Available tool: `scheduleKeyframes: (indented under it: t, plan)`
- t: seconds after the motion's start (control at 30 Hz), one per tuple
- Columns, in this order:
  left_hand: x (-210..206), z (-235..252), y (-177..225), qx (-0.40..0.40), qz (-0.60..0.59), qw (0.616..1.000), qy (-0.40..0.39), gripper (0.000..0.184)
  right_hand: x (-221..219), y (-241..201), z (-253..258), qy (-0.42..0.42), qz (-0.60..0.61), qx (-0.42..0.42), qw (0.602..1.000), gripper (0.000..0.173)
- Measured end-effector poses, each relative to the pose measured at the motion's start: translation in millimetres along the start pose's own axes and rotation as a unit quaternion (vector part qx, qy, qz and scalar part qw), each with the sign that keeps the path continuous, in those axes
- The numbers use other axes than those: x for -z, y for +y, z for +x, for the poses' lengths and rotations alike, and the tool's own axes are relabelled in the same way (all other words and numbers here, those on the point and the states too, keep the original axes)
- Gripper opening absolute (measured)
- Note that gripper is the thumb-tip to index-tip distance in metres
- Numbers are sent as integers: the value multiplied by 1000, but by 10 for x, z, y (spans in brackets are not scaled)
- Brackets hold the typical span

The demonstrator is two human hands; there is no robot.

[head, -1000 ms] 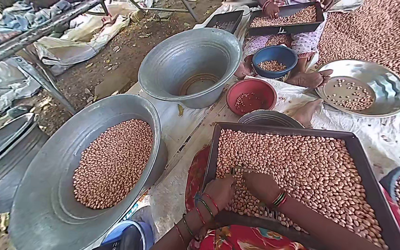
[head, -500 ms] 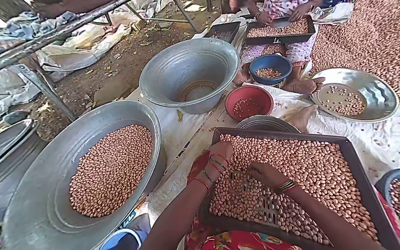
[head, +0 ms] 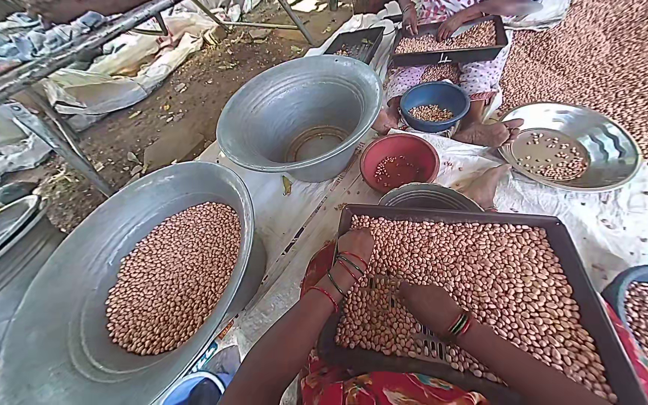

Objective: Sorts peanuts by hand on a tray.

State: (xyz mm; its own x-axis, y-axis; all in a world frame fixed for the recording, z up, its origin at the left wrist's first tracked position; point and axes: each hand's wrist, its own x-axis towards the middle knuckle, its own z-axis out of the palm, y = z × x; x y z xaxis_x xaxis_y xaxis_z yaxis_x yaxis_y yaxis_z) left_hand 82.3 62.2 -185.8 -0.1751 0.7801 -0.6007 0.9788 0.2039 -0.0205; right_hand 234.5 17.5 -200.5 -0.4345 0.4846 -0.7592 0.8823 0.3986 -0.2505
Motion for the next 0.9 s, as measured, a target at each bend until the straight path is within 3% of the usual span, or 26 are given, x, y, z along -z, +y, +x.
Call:
scheduleKeyframes:
  t: [0.1,0.17,0.2,0.23,0.27,0.3,0.33,0.37,0.43,0.47,0.53,0.57,0.6,0.7,0.9]
  plan:
    - [7,-29,-84,-29,-69,997,0,39,-13,58,-4,4,20,9,1000,38]
    - [-36,-91,-240,-81,-266,961,7,32,21,186,-5,20,103,48,993,38]
    - [-157,-121,-322,-112,-424,898,26,20,39,250,4,26,159,71,984,35]
    - [-297,-146,-358,-129,-599,789,32,14,58,287,19,25,206,87,974,32]
    - [-385,-189,-372,-130,-737,663,3,22,63,294,42,25,231,97,968,29]
    - [-437,-224,-392,-126,-812,569,-24,29,59,265,67,29,228,101,968,29]
    - [-456,-250,-403,-116,-847,518,-34,35,46,208,99,31,198,96,975,31]
    - [-435,-273,-395,-93,-857,507,-26,38,22,126,124,32,154,84,984,33]
    - [-347,-277,-355,-45,-823,565,31,37,-12,-54,119,24,69,45,996,35]
    - [-312,-249,-362,-45,-768,635,71,33,-33,-122,106,26,43,34,998,34]
    - [-206,-180,-422,-68,-538,829,137,29,-60,-206,76,25,17,18,999,33]
    - [-110,-158,-426,-77,-415,898,128,34,-77,-227,71,25,10,14,1000,33]
    - [-30,-119,-393,-82,-313,940,106,39,-88,-240,62,26,6,14,1000,33]
    - [80,80,-219,-71,-142,986,57,44,-84,-287,27,23,-2,19,1000,36]
    - [87,201,-12,-43,-11,998,43,38,-156,-212,59,37,-5,37,999,31]
